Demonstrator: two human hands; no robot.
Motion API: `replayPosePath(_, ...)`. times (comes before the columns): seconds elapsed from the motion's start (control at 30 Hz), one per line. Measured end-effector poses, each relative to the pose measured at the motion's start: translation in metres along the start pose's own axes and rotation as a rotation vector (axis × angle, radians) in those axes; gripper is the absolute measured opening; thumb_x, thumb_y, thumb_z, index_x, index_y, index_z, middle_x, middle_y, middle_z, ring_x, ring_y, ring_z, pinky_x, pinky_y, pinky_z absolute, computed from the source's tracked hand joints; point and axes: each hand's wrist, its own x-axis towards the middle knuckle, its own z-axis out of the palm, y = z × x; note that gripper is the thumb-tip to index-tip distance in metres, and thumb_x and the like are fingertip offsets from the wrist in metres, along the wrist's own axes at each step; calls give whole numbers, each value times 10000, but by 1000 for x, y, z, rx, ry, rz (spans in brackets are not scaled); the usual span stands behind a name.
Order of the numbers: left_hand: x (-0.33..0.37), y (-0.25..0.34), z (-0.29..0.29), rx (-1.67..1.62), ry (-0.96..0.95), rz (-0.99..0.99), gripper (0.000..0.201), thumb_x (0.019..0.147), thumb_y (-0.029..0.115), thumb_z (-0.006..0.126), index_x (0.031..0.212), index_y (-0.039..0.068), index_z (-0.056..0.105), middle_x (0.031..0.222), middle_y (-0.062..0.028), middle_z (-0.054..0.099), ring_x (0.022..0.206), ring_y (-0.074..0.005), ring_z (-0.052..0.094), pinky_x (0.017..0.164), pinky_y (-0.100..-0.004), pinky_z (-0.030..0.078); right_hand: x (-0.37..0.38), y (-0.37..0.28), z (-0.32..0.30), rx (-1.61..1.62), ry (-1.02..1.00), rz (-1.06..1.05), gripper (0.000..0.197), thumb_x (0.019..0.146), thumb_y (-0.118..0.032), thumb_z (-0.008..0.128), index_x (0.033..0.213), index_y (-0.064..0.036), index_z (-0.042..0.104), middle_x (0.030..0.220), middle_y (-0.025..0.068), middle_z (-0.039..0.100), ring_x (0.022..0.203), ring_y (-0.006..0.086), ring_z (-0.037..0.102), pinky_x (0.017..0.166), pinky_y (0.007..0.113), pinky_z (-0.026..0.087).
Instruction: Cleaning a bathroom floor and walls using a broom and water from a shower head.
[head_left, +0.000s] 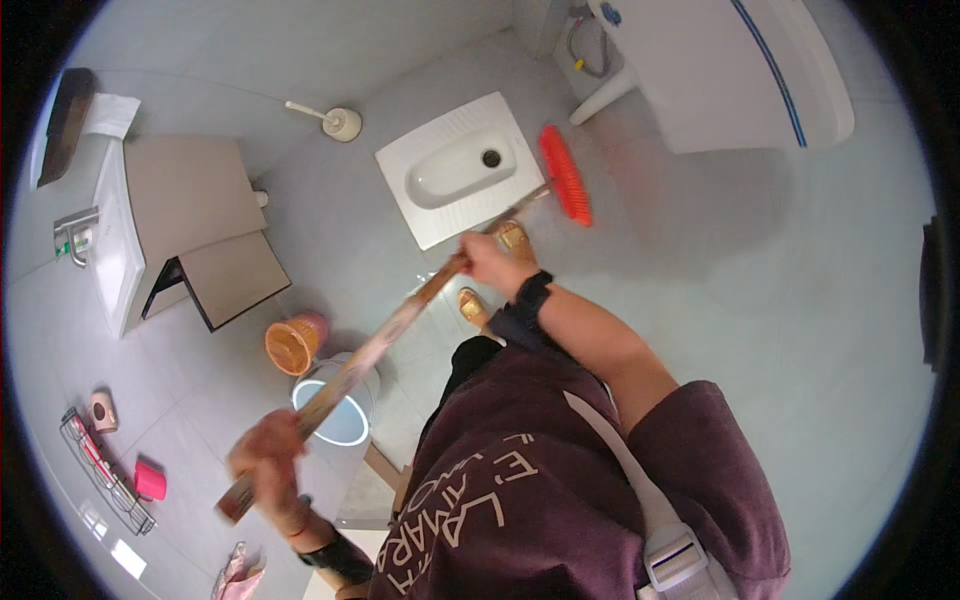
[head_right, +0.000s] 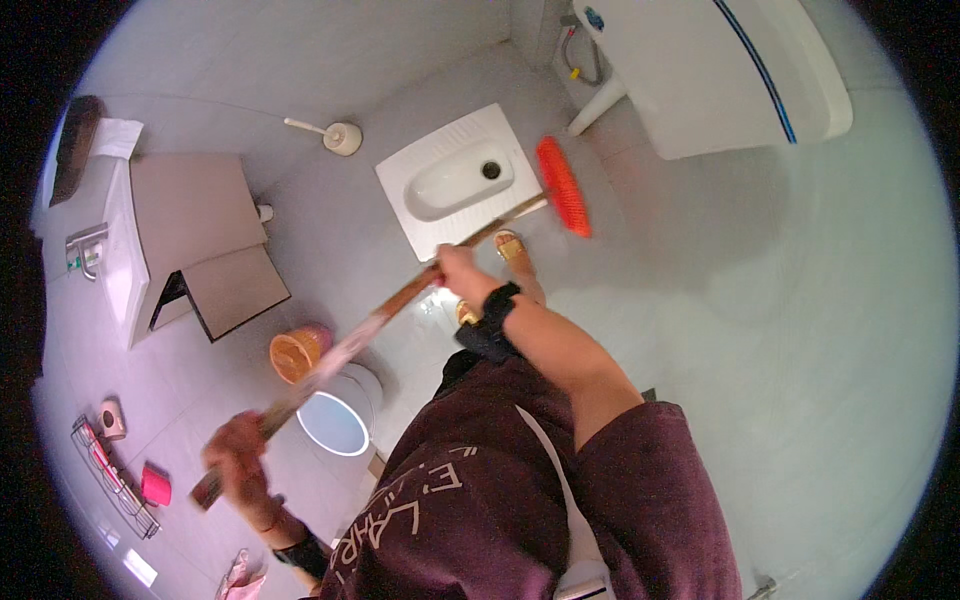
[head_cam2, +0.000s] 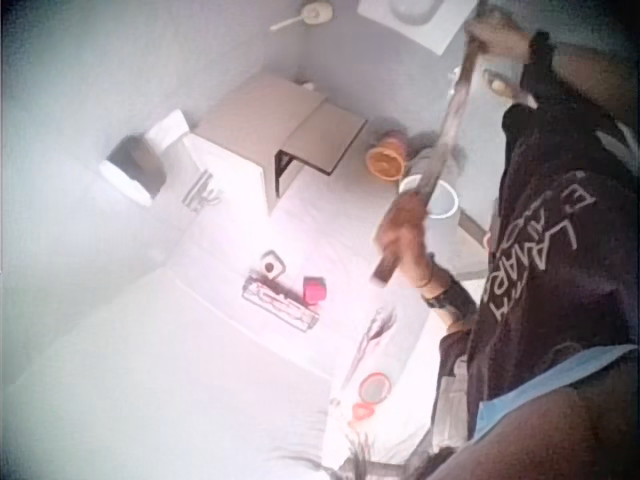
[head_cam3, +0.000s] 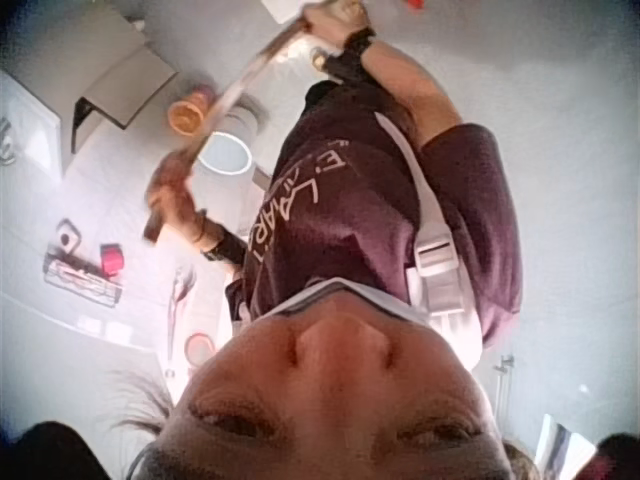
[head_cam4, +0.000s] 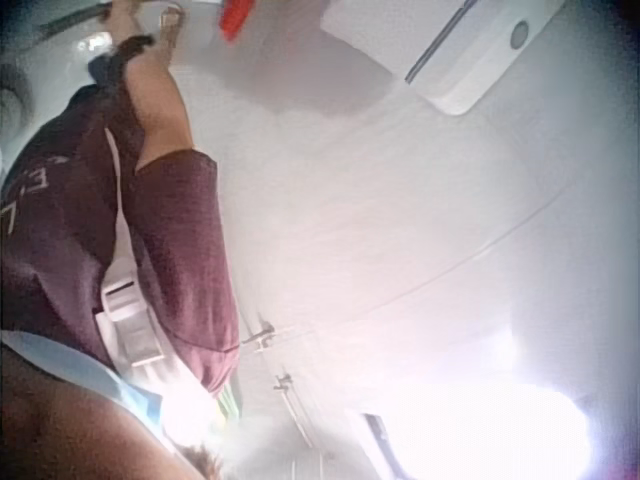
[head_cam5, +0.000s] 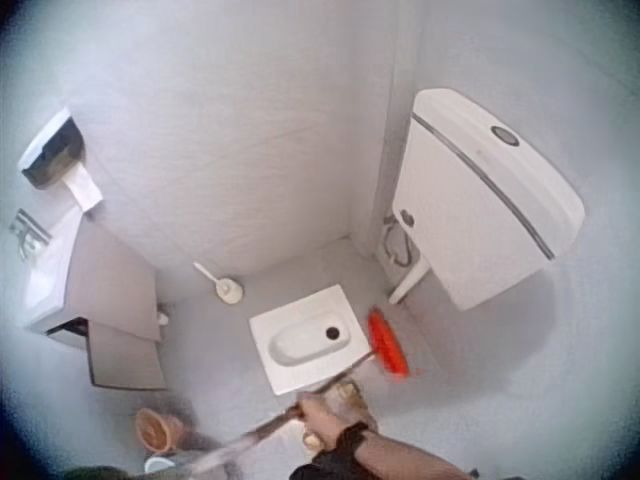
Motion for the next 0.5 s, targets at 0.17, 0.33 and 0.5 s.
replayPosePath(0.17, 2, 59, -33, 210, 358, 337, 278, 679, 206, 463, 474, 109, 302, 430, 13, 210, 356, -111, 202, 408, -295, 206, -33, -75, 94, 323, -98, 542, 240, 717, -198, 496, 860, -15, 435, 788, 138, 488, 580, 235, 513, 461, 321, 459)
replayPosePath(0.33, 32, 70, -43, -336, 98, 353, 263, 768, 221, 380, 547, 88, 333, 489, -7, 278, 462, -104, 311, 477, -278, 258, -59, -143, 89, 264, -117, 529, 183, 761, -186, 464, 812, -18, 415, 669, 100, 510, 608, 223, 531, 565, 336, 473)
replayPosePath(0.5, 72, -17, 50, -190, 85, -90, 288, 746, 238, 488, 551, 97, 330, 506, -11, 328, 516, -154, 379, 672, -348, 351, 27, -117, 23, 247, 50, 465, 149, 760, -163, 434, 802, -21, 422, 665, 104, 491, 592, 222, 517, 539, 338, 468)
